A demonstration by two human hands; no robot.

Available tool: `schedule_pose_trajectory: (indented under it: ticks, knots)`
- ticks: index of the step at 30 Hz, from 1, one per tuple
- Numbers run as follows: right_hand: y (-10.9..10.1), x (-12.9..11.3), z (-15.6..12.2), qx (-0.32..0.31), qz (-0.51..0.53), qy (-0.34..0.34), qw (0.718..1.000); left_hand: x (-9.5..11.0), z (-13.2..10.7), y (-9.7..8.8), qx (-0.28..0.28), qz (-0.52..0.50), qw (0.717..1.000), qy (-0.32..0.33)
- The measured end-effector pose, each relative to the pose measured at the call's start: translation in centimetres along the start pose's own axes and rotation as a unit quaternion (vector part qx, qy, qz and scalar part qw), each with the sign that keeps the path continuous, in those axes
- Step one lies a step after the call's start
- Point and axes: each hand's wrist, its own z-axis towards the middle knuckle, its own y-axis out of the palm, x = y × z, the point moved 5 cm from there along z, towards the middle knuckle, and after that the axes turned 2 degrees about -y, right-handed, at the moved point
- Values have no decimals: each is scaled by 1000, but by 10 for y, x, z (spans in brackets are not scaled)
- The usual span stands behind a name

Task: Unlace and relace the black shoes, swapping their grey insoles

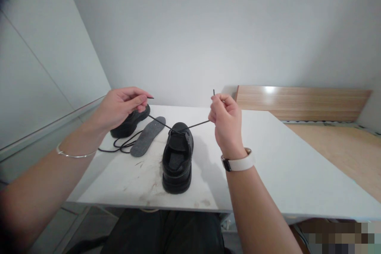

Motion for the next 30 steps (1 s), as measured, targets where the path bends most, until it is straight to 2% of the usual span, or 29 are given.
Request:
schedule_pose_trajectory:
  ticks: [3, 5, 7, 9, 10, 12, 15, 17, 20, 23, 30]
  knots:
    - [-45, 10, -4, 82, -27, -17, 996, -40, -8, -37, 63, -45, 995, -60]
    - [-71, 19, -9, 132, -32, -27, 990, -62, -14, -54, 104, -95, 987, -82]
    - [-89, 27, -15, 160, -40, -29, 986, -76, -20, -61, 128, -109, 981, -92]
    - [-95, 35, -21, 146, -89, -25, 985, -80, -25, -58, 134, -77, 984, -91]
    - [-93, 38, -24, 118, -131, -19, 984, -78, -27, -54, 130, -51, 986, -87]
    - [-82, 43, -30, 23, -229, -4, 973, -69, -31, -39, 98, 19, 992, -74]
    - [-62, 50, -40, -118, -348, 14, 930, -56, -39, -8, 3, 127, 990, -52]
    - [-53, 53, -45, -164, -388, 12, 907, -54, -45, 13, -61, 178, 981, -41]
    - [-43, 58, -50, -193, -402, -1, 895, -59, -52, 38, -133, 205, 969, -27]
    - [-35, 65, -55, -218, -409, -6, 886, -63, -57, 52, -162, 210, 964, -17]
    - [-26, 73, -58, -220, -394, 4, 893, -59, -60, 55, -163, 222, 961, -14]
